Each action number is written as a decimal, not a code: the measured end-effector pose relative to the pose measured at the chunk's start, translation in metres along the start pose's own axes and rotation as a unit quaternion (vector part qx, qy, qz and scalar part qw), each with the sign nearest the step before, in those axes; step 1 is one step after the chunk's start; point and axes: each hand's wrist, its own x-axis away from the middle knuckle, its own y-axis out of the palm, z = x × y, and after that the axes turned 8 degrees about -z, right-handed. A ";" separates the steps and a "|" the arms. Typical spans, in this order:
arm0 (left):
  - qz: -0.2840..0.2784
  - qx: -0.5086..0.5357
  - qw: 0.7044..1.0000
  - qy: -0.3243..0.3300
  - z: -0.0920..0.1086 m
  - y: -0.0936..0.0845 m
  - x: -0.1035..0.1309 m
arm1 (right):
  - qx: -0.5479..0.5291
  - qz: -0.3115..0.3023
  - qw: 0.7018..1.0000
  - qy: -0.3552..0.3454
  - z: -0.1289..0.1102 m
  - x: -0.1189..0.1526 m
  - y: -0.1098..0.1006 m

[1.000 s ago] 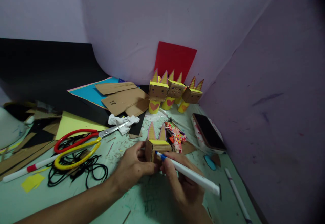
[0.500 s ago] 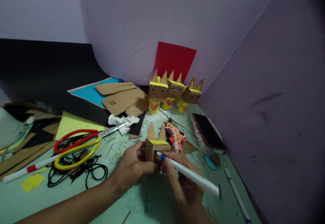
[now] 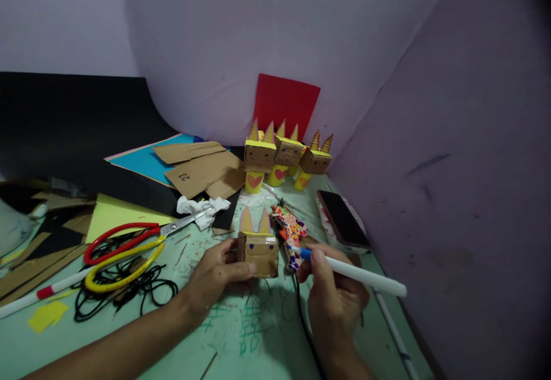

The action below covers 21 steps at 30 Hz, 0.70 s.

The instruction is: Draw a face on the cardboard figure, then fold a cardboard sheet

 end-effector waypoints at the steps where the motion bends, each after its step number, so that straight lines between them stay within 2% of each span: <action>1: -0.001 0.000 1.000 0.001 0.000 0.000 0.001 | 0.014 -0.008 1.000 0.001 0.000 0.001 0.000; 5: -0.012 0.001 1.000 0.004 0.000 0.001 0.000 | 0.028 -0.057 0.998 0.005 0.002 0.008 0.003; 11: -0.015 0.007 1.000 0.010 -0.004 -0.001 -0.004 | 0.015 -0.072 0.997 0.006 0.002 0.020 0.017; 14: -0.009 0.013 1.000 0.012 -0.003 0.000 -0.003 | -0.001 -0.054 0.998 0.012 -0.002 0.018 0.017; 18: 0.010 0.034 0.999 0.008 0.000 0.001 -0.001 | -0.041 0.002 0.998 0.038 -0.004 0.004 0.011; 21: 0.017 0.043 0.999 0.013 0.002 0.001 0.001 | -0.013 -0.024 0.996 0.082 0.002 -0.003 0.006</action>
